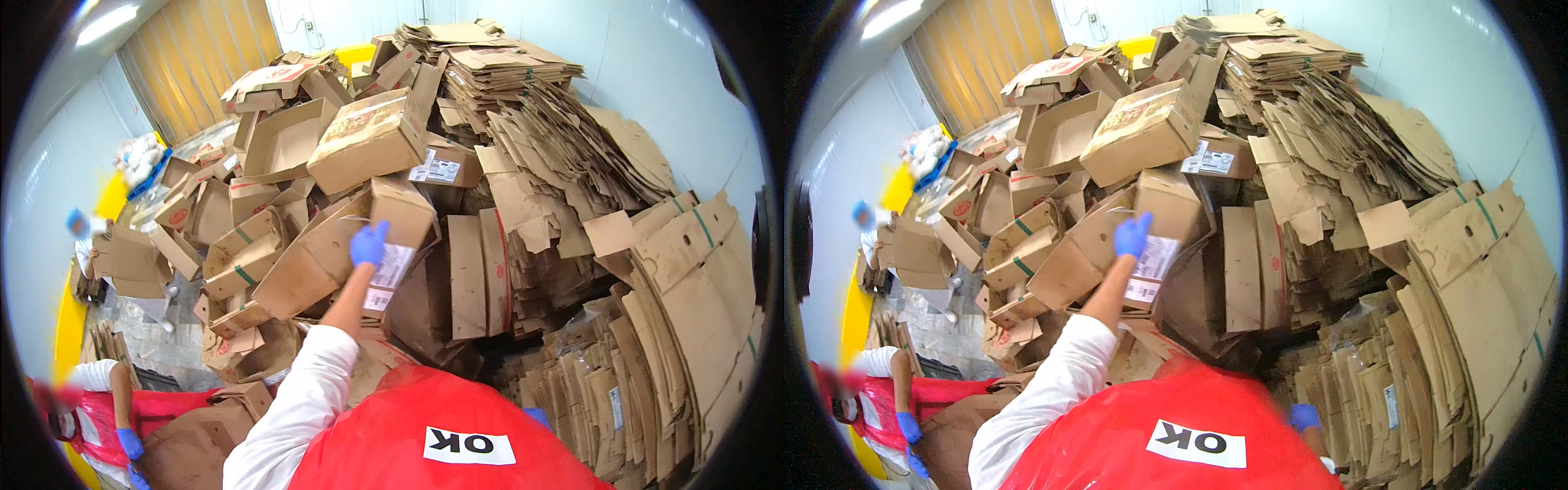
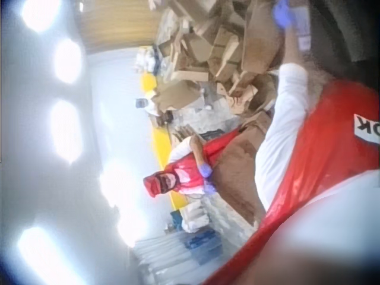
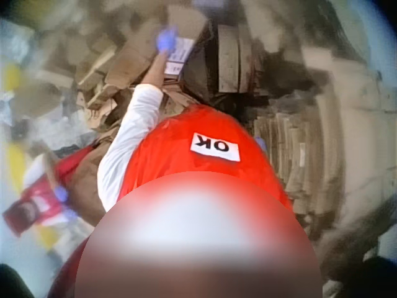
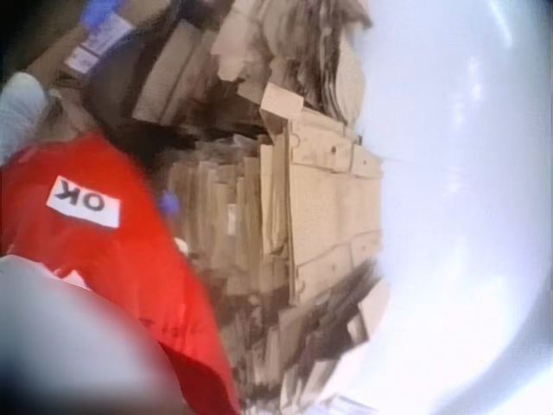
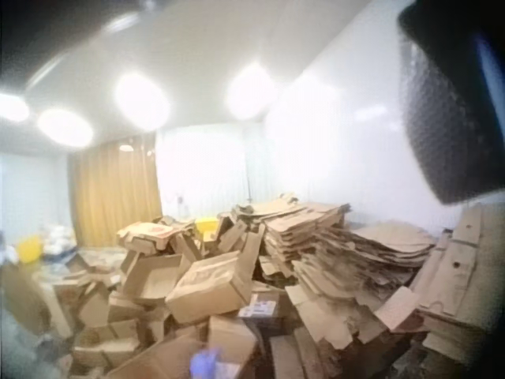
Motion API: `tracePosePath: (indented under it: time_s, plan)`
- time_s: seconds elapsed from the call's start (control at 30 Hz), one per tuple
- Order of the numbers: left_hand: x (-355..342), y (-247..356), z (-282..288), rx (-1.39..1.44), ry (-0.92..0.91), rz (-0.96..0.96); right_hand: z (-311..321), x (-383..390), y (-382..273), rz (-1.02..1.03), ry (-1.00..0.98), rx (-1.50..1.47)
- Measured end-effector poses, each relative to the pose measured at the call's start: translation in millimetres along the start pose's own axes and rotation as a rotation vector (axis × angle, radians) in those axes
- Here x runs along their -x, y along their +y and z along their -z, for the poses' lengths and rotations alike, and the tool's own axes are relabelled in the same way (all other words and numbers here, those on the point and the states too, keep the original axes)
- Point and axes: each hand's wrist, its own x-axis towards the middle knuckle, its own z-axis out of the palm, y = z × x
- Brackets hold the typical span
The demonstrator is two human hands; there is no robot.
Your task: The person picks up cardboard boxes from a large pile, unfolds them, and places them onto a growing stack. The person repeats this process with multiple boxes throughout the clip.
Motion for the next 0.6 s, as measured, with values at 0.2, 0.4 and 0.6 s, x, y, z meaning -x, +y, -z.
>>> tracePosePath:
  time_s: [0.2,0.4,0.6]
  plan:
    - [-77,51,243,0.064,0.478,-0.226,-35,-51,40,-0.028,-0.064,0.029]
    - [-48,116,451,-0.288,0.784,-0.549,82,-113,31,0.046,-0.005,-0.134]
    - [44,261,523,0.517,0.646,-0.833,161,-172,-11,-0.034,0.172,-0.678]
